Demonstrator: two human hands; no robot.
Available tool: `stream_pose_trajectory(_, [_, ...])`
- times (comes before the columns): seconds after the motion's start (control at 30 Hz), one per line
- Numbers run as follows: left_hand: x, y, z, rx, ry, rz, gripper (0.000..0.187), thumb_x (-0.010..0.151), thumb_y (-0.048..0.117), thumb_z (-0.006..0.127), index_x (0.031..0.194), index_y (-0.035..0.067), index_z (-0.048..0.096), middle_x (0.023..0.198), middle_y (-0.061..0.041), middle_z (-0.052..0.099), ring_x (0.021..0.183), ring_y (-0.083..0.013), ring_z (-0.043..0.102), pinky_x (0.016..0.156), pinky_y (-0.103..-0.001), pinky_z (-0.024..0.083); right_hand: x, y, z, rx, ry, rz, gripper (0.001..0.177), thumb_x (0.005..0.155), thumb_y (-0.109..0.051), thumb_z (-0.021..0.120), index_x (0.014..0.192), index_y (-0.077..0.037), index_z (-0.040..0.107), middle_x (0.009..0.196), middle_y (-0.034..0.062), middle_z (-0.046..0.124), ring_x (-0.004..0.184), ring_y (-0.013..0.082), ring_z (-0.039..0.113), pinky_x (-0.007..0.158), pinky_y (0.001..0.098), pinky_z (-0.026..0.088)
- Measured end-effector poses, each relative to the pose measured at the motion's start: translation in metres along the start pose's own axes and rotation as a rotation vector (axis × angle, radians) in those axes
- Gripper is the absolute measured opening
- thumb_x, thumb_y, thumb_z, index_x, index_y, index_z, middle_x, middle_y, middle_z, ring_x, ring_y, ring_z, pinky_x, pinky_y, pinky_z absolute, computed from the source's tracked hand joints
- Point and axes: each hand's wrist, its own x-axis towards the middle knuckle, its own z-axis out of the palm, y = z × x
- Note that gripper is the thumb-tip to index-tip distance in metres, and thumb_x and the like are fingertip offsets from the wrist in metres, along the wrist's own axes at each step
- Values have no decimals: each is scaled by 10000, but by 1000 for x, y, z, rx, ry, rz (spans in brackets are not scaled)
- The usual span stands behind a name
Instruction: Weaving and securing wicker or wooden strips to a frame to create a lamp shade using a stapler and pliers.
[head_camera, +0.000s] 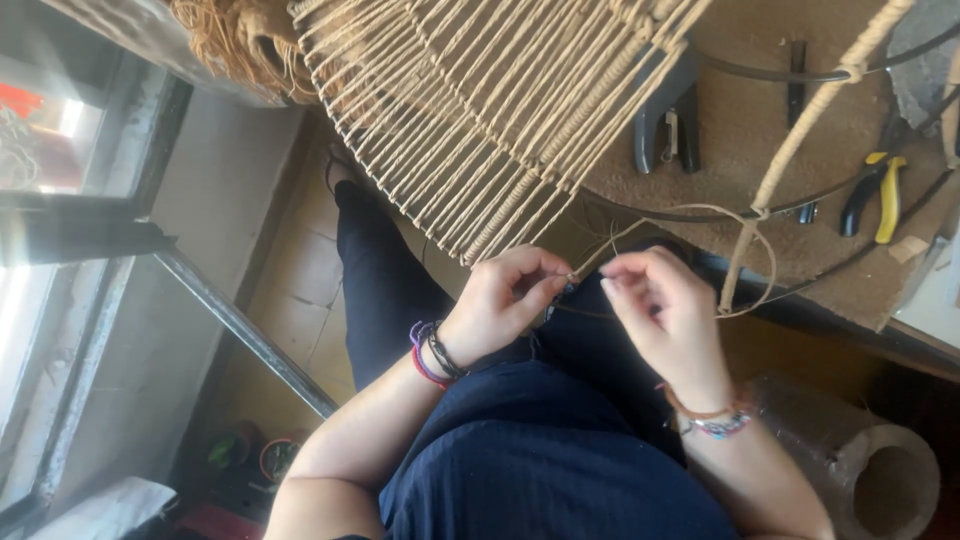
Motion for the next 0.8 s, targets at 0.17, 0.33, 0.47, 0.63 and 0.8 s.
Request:
stream_pose_trajectory(0.17, [-3,9,-1,109,39,102,109,961,178,681,1005,98,741,818,-53,680,739,-223,710,631,-311,580,-8,14,22,304,13,41,152,1010,-38,618,1155,-20,663,698,77,688,495,123,661,504,234,565])
stream_pose_trajectory(0.33, [-9,14,2,128,59,126,116,968,178,671,1006,87,731,808,-65,657,737,-233,702,629,-316,576,-4,7,24,343,5,-28,124,996,-18,627,1119,-10,619,754,106,716,517,136,684,517,250,573])
stream_pose_trajectory(0.47, [-13,16,5,102,108,123,127,989,169,652,993,76,737,790,-79,673,741,-256,727,633,-324,591,-24,20,37,401,74,39,34,994,-21,642,1012,4,626,755,114,707,530,119,666,505,241,554])
stream_pose_trajectory(0.63, [-12,23,8,111,119,121,125,972,146,661,957,50,740,747,-96,681,690,-240,723,616,-316,597,-25,32,55,454,69,41,29,978,0,669,986,26,658,722,111,676,546,126,670,504,245,563])
stream_pose_trajectory(0.8, [-7,27,6,187,67,103,84,931,109,690,932,46,746,704,-106,686,640,-240,716,567,-306,587,-23,32,54,539,110,99,34,994,25,647,1003,57,652,670,111,620,501,107,604,432,215,493])
